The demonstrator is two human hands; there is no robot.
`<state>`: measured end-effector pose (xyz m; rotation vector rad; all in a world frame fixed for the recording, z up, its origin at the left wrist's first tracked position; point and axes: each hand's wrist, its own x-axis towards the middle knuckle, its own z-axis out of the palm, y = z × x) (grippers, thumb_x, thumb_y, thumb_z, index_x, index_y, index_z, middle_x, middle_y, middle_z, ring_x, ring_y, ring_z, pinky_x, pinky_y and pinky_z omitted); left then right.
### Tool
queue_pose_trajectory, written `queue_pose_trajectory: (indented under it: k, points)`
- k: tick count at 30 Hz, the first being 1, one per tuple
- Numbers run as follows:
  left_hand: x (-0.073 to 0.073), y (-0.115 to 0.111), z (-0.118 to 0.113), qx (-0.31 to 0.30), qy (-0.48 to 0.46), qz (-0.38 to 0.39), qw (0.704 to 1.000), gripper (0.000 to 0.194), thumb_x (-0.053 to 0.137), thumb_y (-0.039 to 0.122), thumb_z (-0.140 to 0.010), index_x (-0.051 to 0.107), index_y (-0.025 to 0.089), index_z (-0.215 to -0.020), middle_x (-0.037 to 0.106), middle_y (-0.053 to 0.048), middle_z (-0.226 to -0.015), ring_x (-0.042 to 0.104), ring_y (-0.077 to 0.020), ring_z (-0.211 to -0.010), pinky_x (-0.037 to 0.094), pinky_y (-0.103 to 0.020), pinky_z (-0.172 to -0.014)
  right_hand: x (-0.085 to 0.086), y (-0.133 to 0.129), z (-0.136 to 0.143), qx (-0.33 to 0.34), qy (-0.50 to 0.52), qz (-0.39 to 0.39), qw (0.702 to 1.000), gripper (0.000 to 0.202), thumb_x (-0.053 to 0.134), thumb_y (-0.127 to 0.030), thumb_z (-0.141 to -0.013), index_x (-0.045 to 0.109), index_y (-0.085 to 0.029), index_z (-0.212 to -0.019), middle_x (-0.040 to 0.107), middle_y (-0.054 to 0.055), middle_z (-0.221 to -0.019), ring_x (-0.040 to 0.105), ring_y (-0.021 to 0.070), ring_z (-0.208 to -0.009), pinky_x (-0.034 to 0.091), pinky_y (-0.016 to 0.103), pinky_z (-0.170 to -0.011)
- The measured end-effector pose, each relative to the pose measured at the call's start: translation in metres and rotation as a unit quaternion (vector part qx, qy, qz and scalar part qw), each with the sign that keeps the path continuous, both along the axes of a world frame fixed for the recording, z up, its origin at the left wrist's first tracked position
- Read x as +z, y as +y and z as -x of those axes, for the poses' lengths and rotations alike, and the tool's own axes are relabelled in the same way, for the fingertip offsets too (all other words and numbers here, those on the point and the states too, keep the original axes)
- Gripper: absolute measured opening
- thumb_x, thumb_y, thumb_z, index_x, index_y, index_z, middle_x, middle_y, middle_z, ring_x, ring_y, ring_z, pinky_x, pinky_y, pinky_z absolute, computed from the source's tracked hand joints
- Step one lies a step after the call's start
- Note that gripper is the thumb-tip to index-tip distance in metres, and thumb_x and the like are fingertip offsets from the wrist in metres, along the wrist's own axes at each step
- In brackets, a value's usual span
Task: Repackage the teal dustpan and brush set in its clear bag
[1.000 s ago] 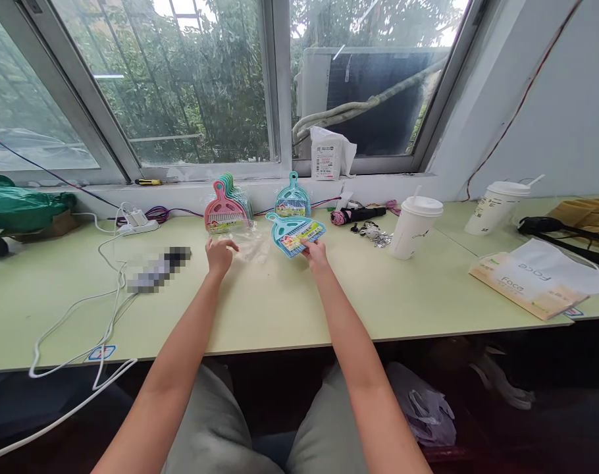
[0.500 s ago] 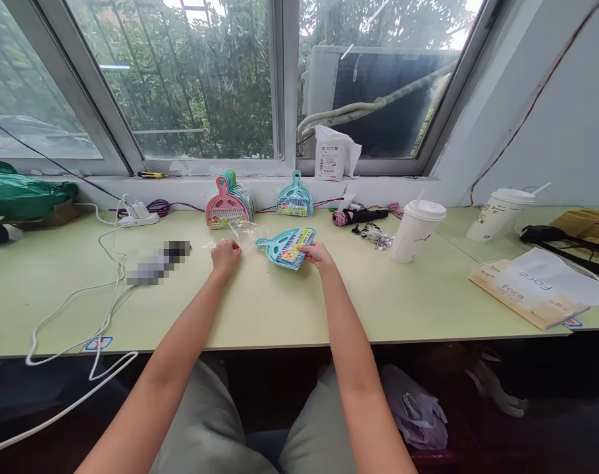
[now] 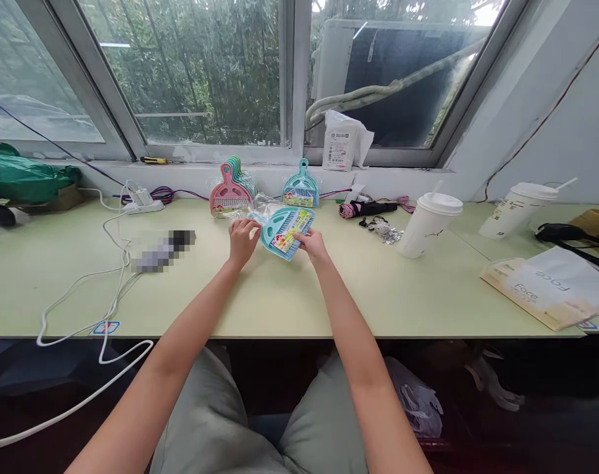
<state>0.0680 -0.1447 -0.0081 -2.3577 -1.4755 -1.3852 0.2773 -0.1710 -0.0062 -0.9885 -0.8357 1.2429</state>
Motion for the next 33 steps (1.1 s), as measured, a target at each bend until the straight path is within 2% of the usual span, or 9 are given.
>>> queue_pose_trajectory:
  k: [4, 8, 12, 15, 19, 21, 23, 27, 33]
  points:
    - [0.010, -0.009, -0.008, 0.000, -0.057, -0.023, 0.998, 0.018, 0.049, 0.034, -0.089, 0.066, 0.027, -0.090, 0.060, -0.004, -0.116, 0.045, -0.0261, -0.117, 0.021, -0.043, -0.107, -0.007, 0.003, 0.007, -0.041, 0.058, -0.029, 0.997, 0.022, 0.073, -0.007, -0.069, 0.062, -0.016, -0.086, 0.072, 0.005, -0.093, 0.069, 0.0189, -0.088, 0.058, 0.035, -0.084]
    - [0.016, -0.011, -0.010, -0.001, -0.104, -0.039, 0.994, 0.012, 0.055, 0.033, -0.086, 0.067, 0.028, -0.087, 0.056, -0.003, -0.122, 0.040, -0.0265, -0.124, 0.016, -0.047, -0.111, -0.006, 0.002, 0.005, -0.009, 0.049, -0.037, 0.998, 0.022, 0.074, -0.009, -0.068, 0.063, -0.016, -0.086, 0.072, 0.005, -0.096, 0.068, 0.0190, -0.089, 0.058, 0.034, -0.085]
    - [0.020, -0.009, -0.009, -0.067, -0.160, -0.020, 0.985, 0.015, 0.054, 0.033, -0.087, 0.067, 0.025, -0.087, 0.058, -0.005, -0.116, 0.046, -0.0248, -0.119, 0.027, -0.044, -0.108, 0.000, -0.001, 0.004, 0.048, 0.008, -0.047, 0.998, 0.024, 0.077, -0.011, -0.066, 0.064, -0.014, -0.086, 0.071, 0.007, -0.096, 0.068, 0.0207, -0.087, 0.058, 0.037, -0.082]
    - [0.024, -0.014, -0.014, -0.106, -0.162, -0.011, 0.981, 0.017, 0.054, 0.037, -0.087, 0.067, 0.026, -0.088, 0.057, -0.004, -0.118, 0.046, -0.0242, -0.120, 0.029, -0.043, -0.108, 0.002, -0.002, 0.008, 0.008, 0.029, -0.066, 0.997, 0.024, 0.077, -0.014, -0.067, 0.063, -0.016, -0.086, 0.071, 0.006, -0.098, 0.068, 0.0198, -0.089, 0.058, 0.035, -0.082]
    - [0.029, -0.023, -0.021, -0.020, -0.215, -0.018, 0.976, 0.045, 0.061, 0.048, -0.080, 0.056, 0.028, -0.120, 0.032, -0.005, -0.146, 0.023, -0.0272, -0.139, 0.023, -0.043, -0.112, 0.002, -0.002, 0.010, -0.042, 0.082, -0.093, 0.991, 0.022, 0.073, -0.015, -0.071, 0.062, -0.017, -0.090, 0.069, 0.004, -0.104, 0.066, 0.0181, -0.097, 0.057, 0.032, -0.086]
    - [0.029, -0.020, -0.020, 0.003, -0.322, 0.003, 0.947, 0.067, 0.061, 0.054, -0.079, 0.037, 0.030, -0.137, 0.020, -0.007, -0.152, 0.015, -0.0266, -0.143, 0.027, -0.042, -0.111, 0.002, -0.002, 0.009, -0.040, 0.094, -0.102, 0.990, 0.023, 0.072, -0.015, -0.072, 0.062, -0.017, -0.092, 0.069, 0.004, -0.106, 0.065, 0.0179, -0.098, 0.056, 0.031, -0.086]
    - [0.028, -0.012, -0.018, -0.071, -0.430, 0.079, 0.897, 0.069, 0.054, 0.058, -0.082, 0.028, 0.031, -0.140, 0.025, -0.009, -0.150, 0.025, -0.0258, -0.140, 0.035, -0.041, -0.107, 0.003, -0.002, 0.009, -0.032, 0.090, -0.101, 0.990, 0.024, 0.072, -0.016, -0.070, 0.062, -0.017, -0.092, 0.069, 0.004, -0.105, 0.066, 0.0183, -0.096, 0.057, 0.031, -0.085]
    - [0.018, 0.002, -0.019, -0.277, -0.495, 0.274, 0.776, 0.059, 0.061, 0.052, -0.080, 0.043, 0.027, -0.130, 0.054, -0.008, -0.130, 0.053, -0.0261, -0.119, 0.048, -0.041, -0.095, 0.002, -0.003, 0.015, -0.008, 0.049, -0.089, 0.995, 0.028, 0.078, -0.019, -0.065, 0.062, -0.016, -0.087, 0.070, 0.006, -0.099, 0.067, 0.0198, -0.091, 0.057, 0.033, -0.082]
    - [0.005, -0.009, -0.042, -0.350, -0.512, 0.348, 0.703, 0.048, 0.071, 0.039, -0.075, 0.055, 0.020, -0.116, 0.064, -0.008, -0.116, 0.061, -0.0245, -0.108, 0.049, -0.040, -0.096, 0.000, -0.008, 0.032, -0.094, 0.024, -0.127, 0.987, 0.039, 0.078, -0.031, -0.064, 0.056, -0.018, -0.094, 0.069, 0.006, -0.098, 0.066, 0.0195, -0.089, 0.057, 0.036, -0.080]
